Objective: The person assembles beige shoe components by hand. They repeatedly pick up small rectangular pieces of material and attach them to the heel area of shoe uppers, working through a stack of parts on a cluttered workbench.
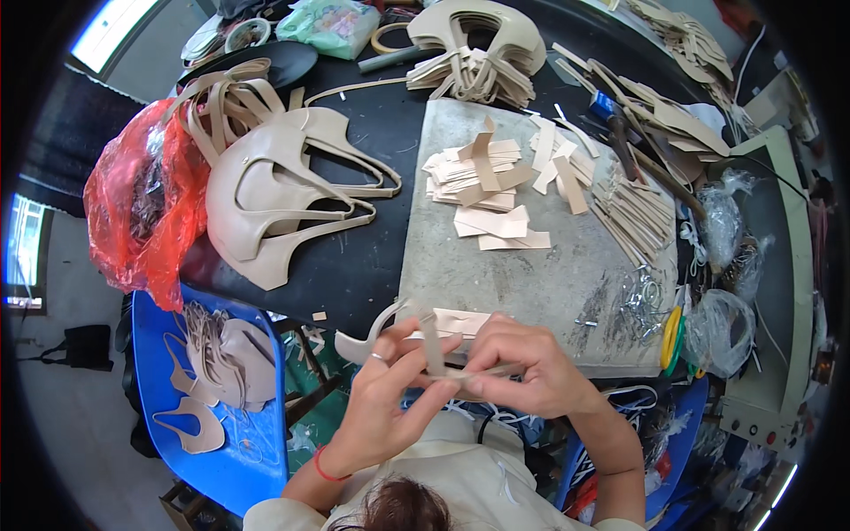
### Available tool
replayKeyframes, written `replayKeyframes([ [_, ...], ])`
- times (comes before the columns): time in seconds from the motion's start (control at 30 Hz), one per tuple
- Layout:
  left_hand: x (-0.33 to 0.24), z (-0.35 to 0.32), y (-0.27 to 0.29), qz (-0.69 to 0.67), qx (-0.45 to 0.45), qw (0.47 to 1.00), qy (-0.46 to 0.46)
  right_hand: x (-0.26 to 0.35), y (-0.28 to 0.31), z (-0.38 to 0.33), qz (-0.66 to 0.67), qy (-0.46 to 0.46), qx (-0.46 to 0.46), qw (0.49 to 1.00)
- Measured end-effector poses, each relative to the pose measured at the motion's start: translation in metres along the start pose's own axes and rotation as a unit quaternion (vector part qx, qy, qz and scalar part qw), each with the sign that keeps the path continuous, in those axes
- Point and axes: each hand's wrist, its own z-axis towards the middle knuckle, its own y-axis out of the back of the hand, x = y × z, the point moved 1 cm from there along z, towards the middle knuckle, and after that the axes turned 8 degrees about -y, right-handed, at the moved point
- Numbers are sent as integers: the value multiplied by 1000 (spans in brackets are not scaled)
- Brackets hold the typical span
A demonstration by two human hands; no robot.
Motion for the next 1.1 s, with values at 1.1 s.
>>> replayKeyframes([
  [1.1, 5, 81, 15, 282, 69, 936, -199, -54, 148, -22, -436, -15, -488, 756],
])
